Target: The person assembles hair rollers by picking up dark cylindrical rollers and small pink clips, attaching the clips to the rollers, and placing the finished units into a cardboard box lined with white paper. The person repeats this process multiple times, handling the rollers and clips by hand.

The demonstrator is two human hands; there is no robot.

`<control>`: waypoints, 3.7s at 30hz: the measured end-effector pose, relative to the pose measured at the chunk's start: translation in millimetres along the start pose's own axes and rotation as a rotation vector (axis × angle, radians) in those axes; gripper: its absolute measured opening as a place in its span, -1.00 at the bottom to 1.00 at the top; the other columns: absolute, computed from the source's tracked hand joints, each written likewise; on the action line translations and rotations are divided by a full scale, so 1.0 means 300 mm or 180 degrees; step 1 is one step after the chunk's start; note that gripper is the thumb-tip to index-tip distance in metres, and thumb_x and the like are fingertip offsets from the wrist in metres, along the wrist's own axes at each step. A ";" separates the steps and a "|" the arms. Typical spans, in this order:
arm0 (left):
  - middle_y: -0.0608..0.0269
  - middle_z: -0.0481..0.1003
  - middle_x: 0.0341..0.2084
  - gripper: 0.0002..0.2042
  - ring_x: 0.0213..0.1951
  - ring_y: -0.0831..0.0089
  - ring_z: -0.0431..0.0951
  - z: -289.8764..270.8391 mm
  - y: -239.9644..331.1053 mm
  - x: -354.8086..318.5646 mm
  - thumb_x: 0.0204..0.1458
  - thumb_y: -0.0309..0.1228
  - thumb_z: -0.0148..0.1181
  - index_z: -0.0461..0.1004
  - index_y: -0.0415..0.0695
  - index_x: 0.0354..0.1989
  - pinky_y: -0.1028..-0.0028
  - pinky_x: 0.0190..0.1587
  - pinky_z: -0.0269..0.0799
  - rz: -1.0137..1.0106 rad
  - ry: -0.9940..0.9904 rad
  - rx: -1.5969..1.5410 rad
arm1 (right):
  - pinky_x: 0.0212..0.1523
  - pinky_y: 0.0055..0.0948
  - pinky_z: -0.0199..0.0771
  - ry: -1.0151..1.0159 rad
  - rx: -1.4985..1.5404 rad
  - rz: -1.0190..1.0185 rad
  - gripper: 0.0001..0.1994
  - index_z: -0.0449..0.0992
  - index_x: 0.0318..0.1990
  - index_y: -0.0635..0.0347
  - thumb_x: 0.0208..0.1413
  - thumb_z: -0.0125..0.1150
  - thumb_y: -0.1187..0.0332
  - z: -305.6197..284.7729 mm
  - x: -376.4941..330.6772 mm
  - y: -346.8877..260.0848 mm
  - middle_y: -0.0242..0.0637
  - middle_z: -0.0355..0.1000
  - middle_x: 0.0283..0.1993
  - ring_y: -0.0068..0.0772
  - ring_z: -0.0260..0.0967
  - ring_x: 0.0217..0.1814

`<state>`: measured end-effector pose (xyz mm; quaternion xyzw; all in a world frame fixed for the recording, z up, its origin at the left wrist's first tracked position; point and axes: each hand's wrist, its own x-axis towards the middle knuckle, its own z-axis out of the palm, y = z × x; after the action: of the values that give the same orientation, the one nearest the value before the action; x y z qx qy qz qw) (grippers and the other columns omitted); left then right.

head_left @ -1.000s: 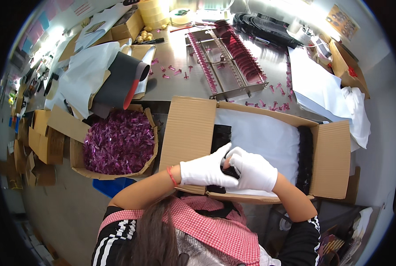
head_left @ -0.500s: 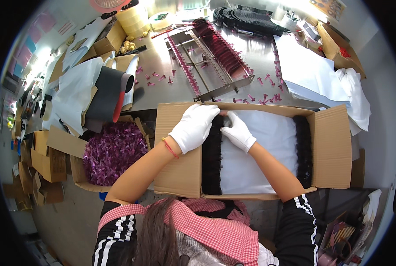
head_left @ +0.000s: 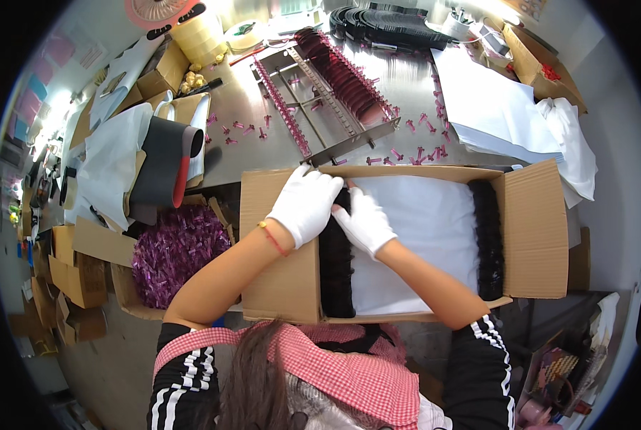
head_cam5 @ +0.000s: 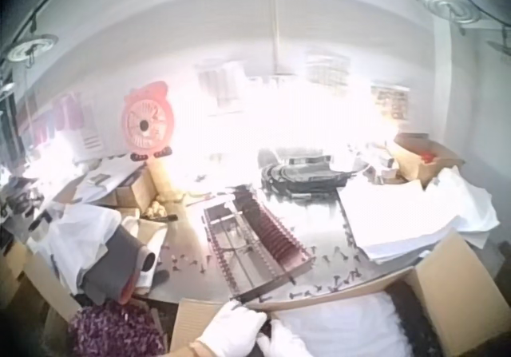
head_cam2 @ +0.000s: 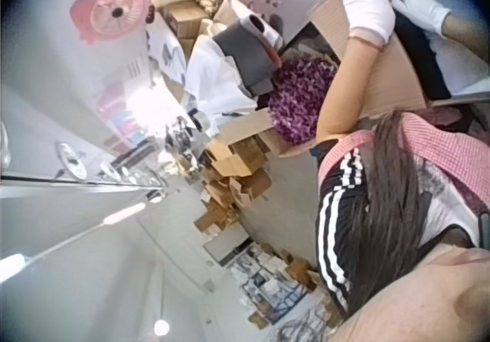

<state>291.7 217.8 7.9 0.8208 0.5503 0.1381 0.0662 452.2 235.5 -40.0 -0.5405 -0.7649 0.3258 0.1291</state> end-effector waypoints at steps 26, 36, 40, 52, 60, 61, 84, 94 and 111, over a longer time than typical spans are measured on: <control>0.09 0.25 0.32 -0.42 0.35 0.30 0.21 -0.104 -0.172 0.506 0.31 -0.06 -0.13 0.17 -0.21 0.37 0.30 0.40 0.04 -0.2086 0.1201 -0.4892 | 0.45 -0.32 0.04 -0.1134 -0.0355 -0.1989 -0.55 0.15 0.39 -0.01 0.41 -0.32 0.17 -0.070 0.457 -0.280 -0.24 0.15 0.44 -0.30 0.06 0.48; -0.23 -0.26 0.46 -0.12 0.50 0.01 -0.29 0.032 -0.249 0.680 0.24 -0.05 0.04 -0.35 -0.34 0.45 0.28 0.48 -0.33 -0.2089 0.1901 -0.2488 | 0.45 -0.38 -0.02 -0.1810 -0.1276 -0.2403 -0.52 0.11 0.40 -0.07 0.39 -0.30 0.11 0.015 0.569 -0.259 -0.32 0.03 0.50 -0.48 -0.02 0.51; -0.35 -0.18 0.42 -0.07 0.45 -0.13 -0.16 0.081 -0.266 0.760 0.12 -0.17 0.22 -0.30 -0.24 0.47 0.19 0.45 -0.19 -0.2140 0.2307 -0.1933 | 0.42 -0.37 0.03 -0.1686 -0.1548 -0.2463 -0.53 0.14 0.39 -0.06 0.39 -0.29 0.11 -0.005 0.554 -0.265 -0.32 0.05 0.50 -0.46 0.00 0.50; -0.24 -0.11 0.41 -0.05 0.38 -0.13 0.06 0.079 -0.300 0.901 0.06 0.06 0.18 -0.25 -0.05 0.48 0.11 0.37 0.06 -0.2909 0.2274 -0.1517 | 0.18 -0.19 0.37 -0.0354 -0.1427 -0.2975 -0.68 0.57 0.04 0.02 0.24 -0.02 0.22 -0.081 0.510 -0.265 -0.24 0.48 0.16 -0.22 0.41 0.21; -0.17 -0.11 0.39 -0.10 0.30 -0.11 0.20 0.068 -0.346 0.943 0.04 -0.12 0.22 -0.20 -0.13 0.45 0.14 0.28 0.19 -0.2646 0.2472 -0.1441 | -0.14 -0.19 0.55 -0.0815 -0.1267 -0.2800 -0.72 0.66 -0.27 0.10 0.17 0.02 0.22 -0.123 0.517 -0.282 -0.21 0.62 -0.23 -0.16 0.58 -0.20; -0.18 -0.05 0.31 -0.16 0.21 -0.13 0.27 0.071 -0.347 0.953 0.03 -0.18 0.24 -0.12 -0.15 0.41 0.11 0.21 0.24 -0.2615 0.2555 -0.1500 | -0.16 -0.18 0.55 -0.0828 -0.1280 -0.2795 -0.72 0.66 -0.30 0.11 0.16 0.03 0.22 -0.128 0.516 -0.277 -0.22 0.62 -0.26 -0.16 0.58 -0.22; -0.15 0.45 -0.17 -0.63 -0.04 -0.01 0.49 0.087 -0.630 1.147 -0.13 -0.22 0.28 0.43 -0.17 -0.18 0.24 0.04 0.41 -0.2173 0.1544 -0.1395 | -0.31 -0.17 0.51 -0.0468 -0.1179 -0.3170 -0.70 0.61 -0.50 0.06 0.11 0.13 0.10 -0.142 0.528 -0.198 -0.22 0.55 -0.49 -0.12 0.54 -0.42; 0.26 0.58 -0.18 -0.73 -0.12 0.42 0.59 -0.137 -0.679 0.963 0.31 -0.24 0.02 0.50 -0.18 -0.07 0.31 0.02 0.54 -0.1850 -0.1047 -0.4918 | -0.29 -0.32 0.47 0.1990 0.0108 -0.1097 -0.57 0.50 0.00 0.14 -0.08 0.44 0.34 -0.288 0.442 0.037 -0.31 0.45 -0.28 -0.28 0.44 -0.33; 0.12 0.38 0.00 -0.61 -0.02 0.28 0.56 -0.219 -0.400 0.759 0.12 -0.49 0.26 0.26 -0.13 0.07 0.21 -0.10 0.69 -0.1112 -0.3122 -0.3871 | -0.36 -0.32 0.51 0.2191 -0.0679 -0.1273 -0.29 0.23 0.35 0.16 -0.01 0.33 0.33 -0.211 0.470 0.049 -0.26 0.40 -0.28 -0.22 0.44 -0.34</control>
<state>246.8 471.0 74.1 0.5100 0.4074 0.0250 0.7572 443.9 389.8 -23.3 -0.4689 -0.7965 0.0133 0.3814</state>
